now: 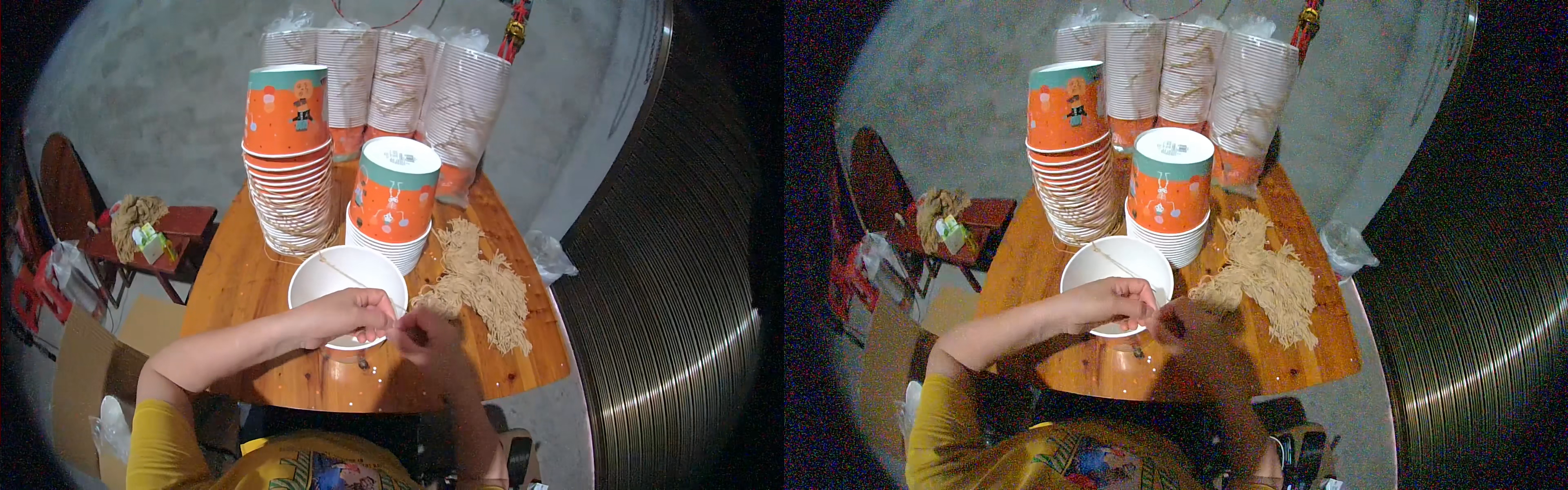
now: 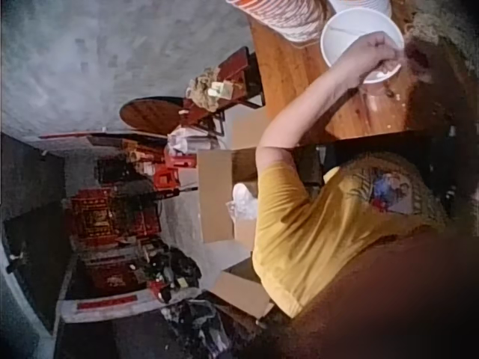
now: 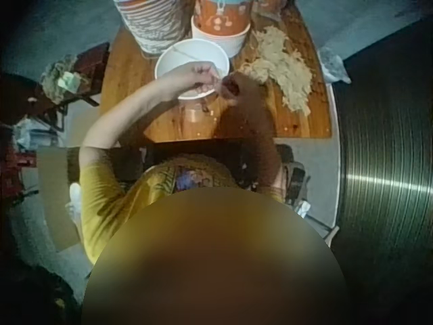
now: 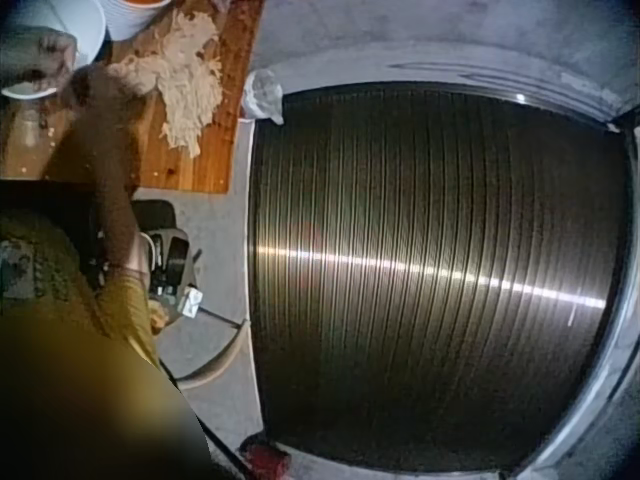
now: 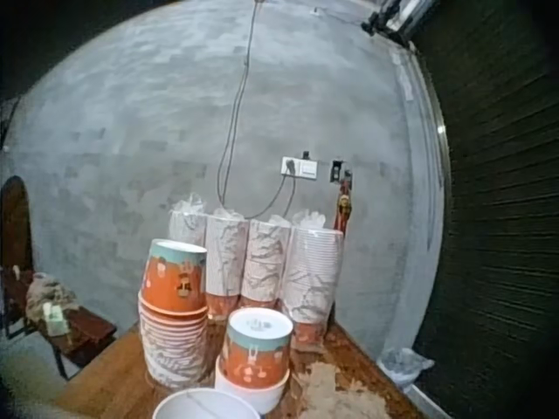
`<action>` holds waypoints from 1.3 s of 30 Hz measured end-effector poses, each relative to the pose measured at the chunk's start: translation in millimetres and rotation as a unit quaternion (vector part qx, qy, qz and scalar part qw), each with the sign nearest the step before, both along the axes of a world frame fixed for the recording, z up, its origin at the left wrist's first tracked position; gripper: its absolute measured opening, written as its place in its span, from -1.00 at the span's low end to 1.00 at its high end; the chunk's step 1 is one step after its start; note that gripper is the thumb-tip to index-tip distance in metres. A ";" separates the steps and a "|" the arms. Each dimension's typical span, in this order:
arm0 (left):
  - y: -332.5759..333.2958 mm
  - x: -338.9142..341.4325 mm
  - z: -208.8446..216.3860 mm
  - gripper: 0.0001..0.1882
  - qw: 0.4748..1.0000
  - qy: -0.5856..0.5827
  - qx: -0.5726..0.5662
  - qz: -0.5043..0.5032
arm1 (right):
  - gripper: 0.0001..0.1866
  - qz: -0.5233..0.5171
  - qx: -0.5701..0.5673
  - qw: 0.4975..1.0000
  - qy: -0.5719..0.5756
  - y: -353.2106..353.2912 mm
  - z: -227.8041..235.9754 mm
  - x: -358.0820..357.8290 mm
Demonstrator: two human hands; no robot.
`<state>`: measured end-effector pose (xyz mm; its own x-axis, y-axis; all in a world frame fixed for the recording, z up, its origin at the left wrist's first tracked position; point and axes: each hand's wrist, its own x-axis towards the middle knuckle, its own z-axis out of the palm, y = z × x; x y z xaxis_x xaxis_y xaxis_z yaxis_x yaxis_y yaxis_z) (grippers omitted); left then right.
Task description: Threading thin red strings through holes in decorative paper cups.
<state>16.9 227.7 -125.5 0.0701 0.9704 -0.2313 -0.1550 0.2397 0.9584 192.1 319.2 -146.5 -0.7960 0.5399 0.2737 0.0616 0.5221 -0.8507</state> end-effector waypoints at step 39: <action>-15.8 -1.8 14.9 -0.83 0.930 0.346 0.124 -0.014 | -0.85 -0.054 0.023 0.998 0.026 -14.4 0.6 -8.9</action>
